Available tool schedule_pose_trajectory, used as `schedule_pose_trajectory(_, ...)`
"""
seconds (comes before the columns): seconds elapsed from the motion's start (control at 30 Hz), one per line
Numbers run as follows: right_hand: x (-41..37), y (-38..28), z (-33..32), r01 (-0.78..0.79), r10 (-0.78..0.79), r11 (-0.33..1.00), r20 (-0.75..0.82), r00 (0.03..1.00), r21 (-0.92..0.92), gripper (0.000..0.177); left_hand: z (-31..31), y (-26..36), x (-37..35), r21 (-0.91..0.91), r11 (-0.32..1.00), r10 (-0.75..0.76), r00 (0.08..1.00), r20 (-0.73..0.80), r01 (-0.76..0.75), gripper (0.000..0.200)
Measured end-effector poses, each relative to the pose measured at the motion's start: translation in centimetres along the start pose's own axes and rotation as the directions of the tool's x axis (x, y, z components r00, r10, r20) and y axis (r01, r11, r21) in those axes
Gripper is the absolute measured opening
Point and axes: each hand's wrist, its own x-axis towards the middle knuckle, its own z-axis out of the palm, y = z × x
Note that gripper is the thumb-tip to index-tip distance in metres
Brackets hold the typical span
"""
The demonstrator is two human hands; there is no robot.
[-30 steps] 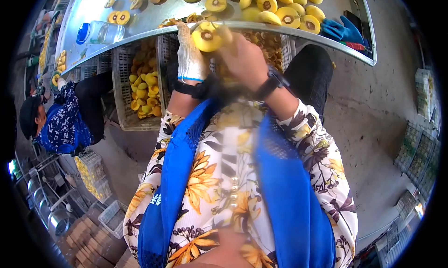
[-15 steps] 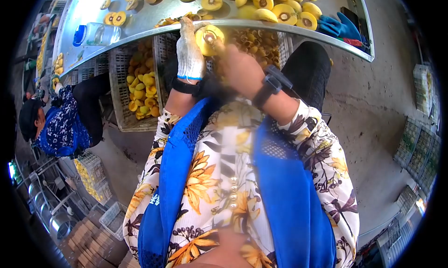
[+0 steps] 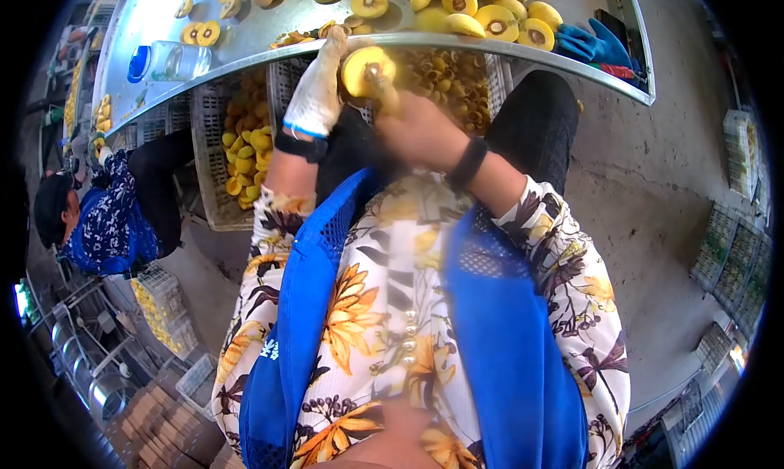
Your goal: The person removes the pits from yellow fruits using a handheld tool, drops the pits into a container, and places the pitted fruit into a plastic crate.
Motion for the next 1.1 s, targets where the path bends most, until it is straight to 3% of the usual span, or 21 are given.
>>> schedule_pose_trajectory(0.07, 0.1, 0.0, 0.5, -0.076, 0.069, 0.969, 0.038, 0.997, 0.234, 0.013, 1.2, -1.8, -0.3, 0.202, 0.956, 0.254, 0.947, -0.199, -0.214, 0.047)
schedule_pose_trajectory(0.1, 0.1, 0.2, 0.9, -0.111, 0.088, 0.943, 0.087, 0.992, 0.313, 0.011, 1.6, -2.1, -0.7, 0.224, 0.943, 0.294, 0.930, -0.222, -0.245, 0.038)
schedule_pose_trajectory(0.13, 0.1, 0.3, 1.1, -0.148, 0.103, 0.911, 0.135, 0.985, 0.386, 0.010, 2.2, -2.3, -0.9, 0.030, 0.979, 0.203, 0.934, -0.294, -0.204, 0.032)
schedule_pose_trajectory(0.2, 0.2, 0.3, 1.4, -0.196, 0.148, 0.892, 0.147, 0.978, 0.407, 0.010, 2.0, -3.1, -0.3, -0.158, 0.972, 0.116, 0.942, -0.313, -0.172, 0.026)
schedule_pose_trajectory(0.3, 0.1, 0.3, 1.7, -0.273, 0.221, 0.853, 0.167, 0.961, 0.445, 0.010, 1.5, -2.9, 0.2, -0.374, 0.926, -0.151, 0.952, -0.265, 0.043, 0.026)
schedule_pose_trajectory(0.4, -0.2, 0.1, 2.0, -0.291, 0.261, 0.880, 0.130, 0.956, 0.375, 0.010, 1.4, -2.3, 0.2, -0.388, 0.902, -0.242, 0.967, -0.085, 0.191, 0.029)
schedule_pose_trajectory(0.53, -0.4, 0.6, 2.4, -0.266, 0.256, 0.910, 0.074, 0.964, 0.319, 0.009, 0.7, -3.2, 0.7, -0.266, 0.947, -0.197, 0.979, -0.044, 0.179, 0.031)
schedule_pose_trajectory(0.63, 0.0, 0.6, 2.1, -0.232, 0.201, 0.906, 0.122, 0.972, 0.354, 0.009, 0.8, -3.0, 0.2, -0.172, 0.985, -0.003, 0.991, -0.134, -0.020, 0.027)
schedule_pose_trajectory(0.73, -0.3, 0.0, 1.8, -0.237, 0.161, 0.876, 0.208, 0.965, 0.420, 0.008, 1.4, -2.5, -0.3, -0.350, 0.933, -0.004, 0.972, -0.235, -0.081, 0.026)
schedule_pose_trajectory(0.87, -0.4, -0.2, 2.0, -0.322, 0.201, 0.799, 0.279, 0.939, 0.508, 0.008, 1.9, -2.8, -0.3, -0.275, 0.942, 0.085, 0.931, -0.354, -0.190, 0.025)
schedule_pose_trajectory(0.9, -0.6, -0.4, 1.9, -0.342, 0.204, 0.767, 0.299, 0.932, 0.543, 0.008, 2.1, -2.7, -0.5, -0.152, 0.971, 0.116, 0.920, -0.375, -0.184, 0.029)
schedule_pose_trajectory(1.0, -0.7, 0.0, 1.6, -0.372, 0.168, 0.693, 0.364, 0.916, 0.618, 0.008, 1.8, -3.0, -0.5, -0.239, 0.931, 0.210, 0.941, -0.265, -0.275, 0.025)
schedule_pose_trajectory(1.1, -0.6, 0.7, 1.4, -0.386, 0.130, 0.644, 0.403, 0.906, 0.660, 0.009, 1.7, -3.6, 0.1, -0.353, 0.932, -0.009, 0.967, -0.254, -0.084, 0.026)
